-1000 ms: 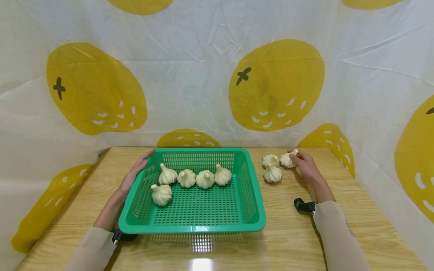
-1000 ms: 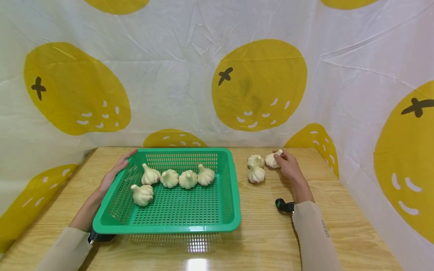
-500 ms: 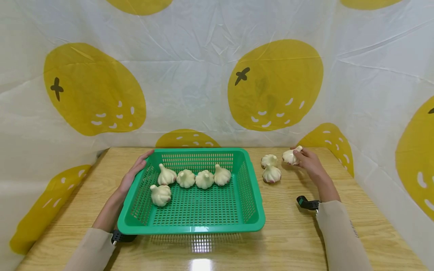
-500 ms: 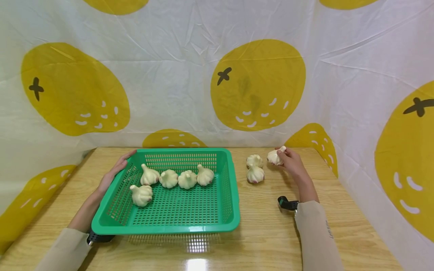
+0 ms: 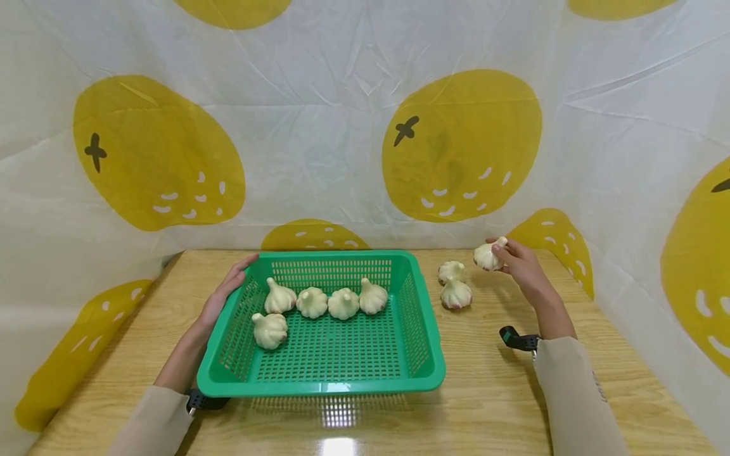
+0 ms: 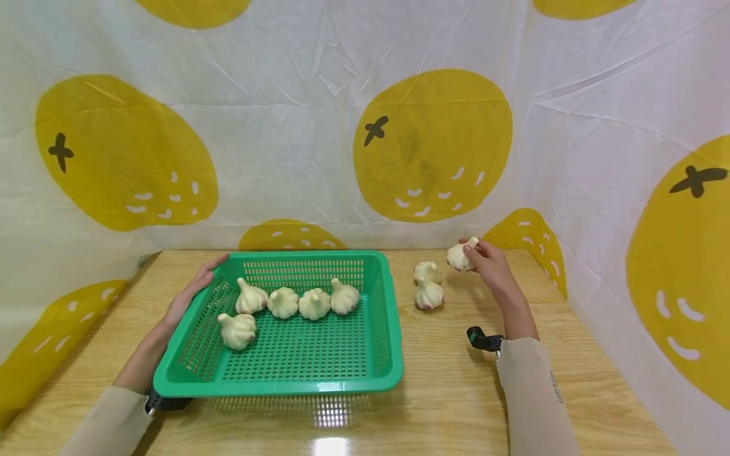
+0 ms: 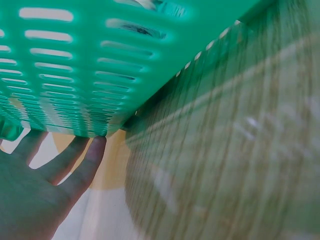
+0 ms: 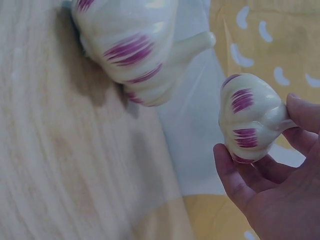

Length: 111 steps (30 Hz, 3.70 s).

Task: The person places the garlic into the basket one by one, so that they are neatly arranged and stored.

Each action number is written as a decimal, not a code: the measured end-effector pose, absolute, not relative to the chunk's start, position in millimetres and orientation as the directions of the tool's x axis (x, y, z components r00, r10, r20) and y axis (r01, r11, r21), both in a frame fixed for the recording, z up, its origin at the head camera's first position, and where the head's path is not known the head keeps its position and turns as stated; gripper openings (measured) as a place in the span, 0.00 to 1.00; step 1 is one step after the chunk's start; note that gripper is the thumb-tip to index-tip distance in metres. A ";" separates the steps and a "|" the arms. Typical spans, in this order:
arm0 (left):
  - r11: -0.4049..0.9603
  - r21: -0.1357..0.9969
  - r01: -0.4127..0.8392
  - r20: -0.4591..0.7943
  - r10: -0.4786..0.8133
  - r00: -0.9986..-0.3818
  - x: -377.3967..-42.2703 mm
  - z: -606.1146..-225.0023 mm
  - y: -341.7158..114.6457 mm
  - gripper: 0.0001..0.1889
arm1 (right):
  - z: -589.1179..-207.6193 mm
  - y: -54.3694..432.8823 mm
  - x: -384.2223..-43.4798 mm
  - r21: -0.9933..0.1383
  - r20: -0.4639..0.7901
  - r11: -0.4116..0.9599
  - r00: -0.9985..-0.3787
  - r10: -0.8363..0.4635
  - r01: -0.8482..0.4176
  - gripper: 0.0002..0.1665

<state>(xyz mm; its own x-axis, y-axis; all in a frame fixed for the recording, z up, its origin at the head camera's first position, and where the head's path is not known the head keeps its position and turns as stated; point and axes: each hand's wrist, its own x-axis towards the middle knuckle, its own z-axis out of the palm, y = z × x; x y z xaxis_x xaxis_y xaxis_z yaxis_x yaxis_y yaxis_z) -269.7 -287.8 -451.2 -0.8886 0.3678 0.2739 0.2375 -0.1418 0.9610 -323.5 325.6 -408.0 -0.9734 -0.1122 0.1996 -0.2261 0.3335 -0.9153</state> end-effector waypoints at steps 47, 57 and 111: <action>-0.131 0.962 0.240 0.272 0.366 -0.890 -264.0 -453.3 -287.4 0.28 | -344.6 280.9 -286.4 -0.807 0.377 0.395 -0.898 -0.229 -0.439 0.21; -0.140 0.958 0.248 0.283 0.372 -0.884 -265.6 -451.7 -287.7 0.28 | -342.0 277.5 -283.5 -0.811 0.389 0.362 -0.886 -0.253 -0.460 0.21; -0.153 0.953 0.260 0.300 0.371 -0.879 -265.2 -451.5 -287.4 0.28 | -334.3 268.7 -277.9 -0.779 0.409 0.382 -0.865 -0.292 -0.497 0.20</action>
